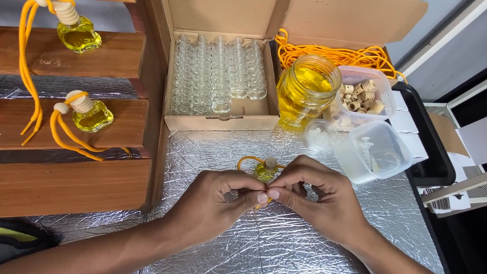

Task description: Assembling decorative perfume bottle caps by threading cords through wooden beads and attaching them to the caps.

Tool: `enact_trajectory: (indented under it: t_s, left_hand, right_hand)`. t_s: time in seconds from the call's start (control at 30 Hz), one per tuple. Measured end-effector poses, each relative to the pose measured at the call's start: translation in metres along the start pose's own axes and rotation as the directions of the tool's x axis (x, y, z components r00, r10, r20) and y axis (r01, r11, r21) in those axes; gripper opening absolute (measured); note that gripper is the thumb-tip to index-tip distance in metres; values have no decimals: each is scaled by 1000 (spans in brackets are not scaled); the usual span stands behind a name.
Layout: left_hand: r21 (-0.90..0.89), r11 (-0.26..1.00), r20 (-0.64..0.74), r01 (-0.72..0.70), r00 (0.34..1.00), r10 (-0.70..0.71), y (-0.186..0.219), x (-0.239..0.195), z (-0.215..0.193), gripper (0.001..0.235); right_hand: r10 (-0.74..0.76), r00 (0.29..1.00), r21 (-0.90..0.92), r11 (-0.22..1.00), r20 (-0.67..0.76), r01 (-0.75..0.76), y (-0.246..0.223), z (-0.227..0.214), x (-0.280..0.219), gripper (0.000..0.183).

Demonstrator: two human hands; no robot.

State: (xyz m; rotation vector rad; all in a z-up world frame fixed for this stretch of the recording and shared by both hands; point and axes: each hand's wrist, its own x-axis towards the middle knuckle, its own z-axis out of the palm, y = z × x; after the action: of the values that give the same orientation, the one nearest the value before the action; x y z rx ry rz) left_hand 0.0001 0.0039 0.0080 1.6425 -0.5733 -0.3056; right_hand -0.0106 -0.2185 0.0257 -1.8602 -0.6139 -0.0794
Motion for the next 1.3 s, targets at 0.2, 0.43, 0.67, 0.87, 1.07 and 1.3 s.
enact_trajectory:
  t_s: [0.2, 0.43, 0.67, 0.87, 1.07, 1.3]
  left_hand:
    - [28, 999, -31, -36, 999, 37, -1, -1, 2, 17]
    - [14, 991, -47, -131, 990, 131, -12, -3, 4, 13]
    - [-52, 991, -45, -124, 992, 122, -9, -4, 7, 16]
    - [130, 956, -30, -264, 962, 270, -13, -5, 10, 13]
    - [138, 953, 19, -270, 963, 270, -11, -4, 9, 15]
    - [75, 994, -22, -85, 996, 87, -23, 0, 10, 9]
  right_hand:
    - [-123, 992, -127, 984, 36, 127, -1, 1, -1, 20]
    - [-243, 968, -102, 963, 70, 249, 1, 1, -3, 25]
    - [-287, 956, -156, 943, 63, 293, -4, -3, -3, 18]
    - [-412, 910, -199, 897, -49, 396, 3, -31, -12, 19]
    - [-556, 810, -483, 769, -184, 419, -21, -89, 5, 34]
    - [-85, 919, -646, 736, -384, -202, -34, -142, 62, 43]
